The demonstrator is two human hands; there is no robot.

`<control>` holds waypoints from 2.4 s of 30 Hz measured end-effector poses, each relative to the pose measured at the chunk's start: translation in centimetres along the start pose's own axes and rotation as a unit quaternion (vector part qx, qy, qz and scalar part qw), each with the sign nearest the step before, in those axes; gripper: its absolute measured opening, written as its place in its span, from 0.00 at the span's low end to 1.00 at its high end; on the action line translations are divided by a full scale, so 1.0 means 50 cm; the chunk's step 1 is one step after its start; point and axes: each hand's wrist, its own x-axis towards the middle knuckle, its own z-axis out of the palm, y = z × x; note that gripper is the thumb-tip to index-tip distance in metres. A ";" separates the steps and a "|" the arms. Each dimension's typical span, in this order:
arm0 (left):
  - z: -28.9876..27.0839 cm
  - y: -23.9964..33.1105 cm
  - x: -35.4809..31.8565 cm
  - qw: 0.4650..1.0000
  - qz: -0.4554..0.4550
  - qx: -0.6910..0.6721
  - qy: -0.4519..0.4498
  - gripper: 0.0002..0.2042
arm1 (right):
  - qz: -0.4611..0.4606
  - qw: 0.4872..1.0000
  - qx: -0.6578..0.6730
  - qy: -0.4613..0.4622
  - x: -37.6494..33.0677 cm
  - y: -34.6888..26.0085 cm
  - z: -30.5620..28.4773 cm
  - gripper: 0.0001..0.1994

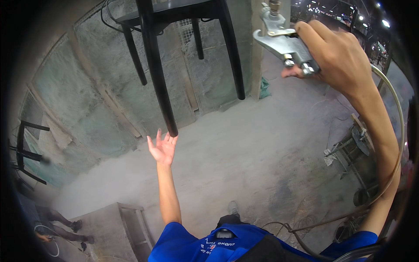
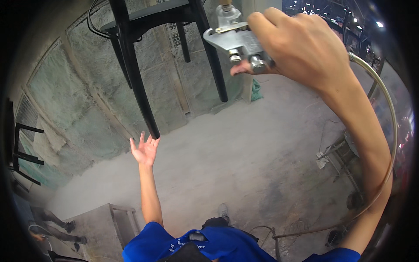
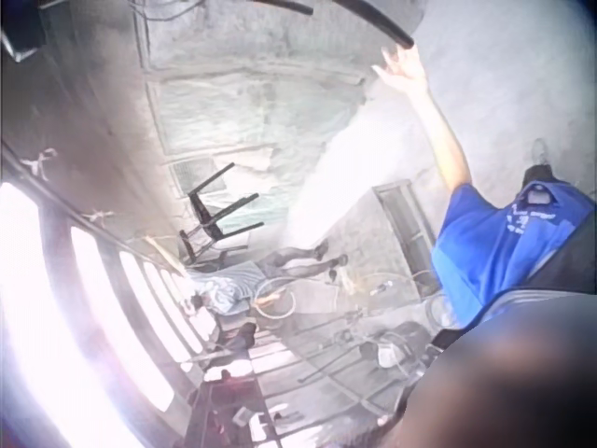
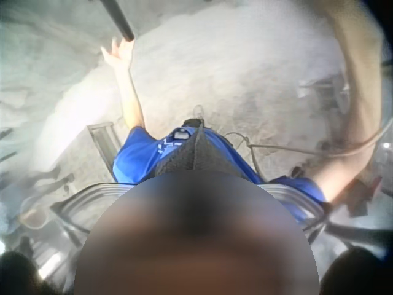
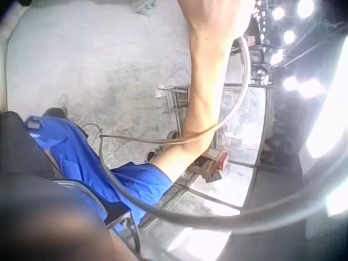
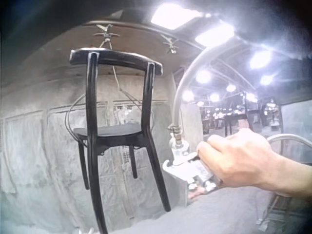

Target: The person uses a spray gun to apply black paint to a hanging plastic chair. They rotate the chair by hand to coat all sides, including the legs and seat, and briefly refill the spray gun from a paint can on a nearby table.

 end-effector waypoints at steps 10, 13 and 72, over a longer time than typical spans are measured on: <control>0.047 -0.021 -0.027 0.999 -0.006 -0.040 -0.014 0.37 | -0.012 0.941 0.152 -0.301 0.016 -0.170 0.263 0.43; 0.036 -0.029 -0.011 1.000 0.017 -0.015 -0.001 0.35 | 0.022 0.909 0.252 -0.331 -0.071 -0.224 0.369 0.41; -0.014 0.845 0.370 0.989 0.112 0.054 0.076 0.53 | 0.140 0.860 0.463 -0.160 0.123 -0.613 -0.201 0.27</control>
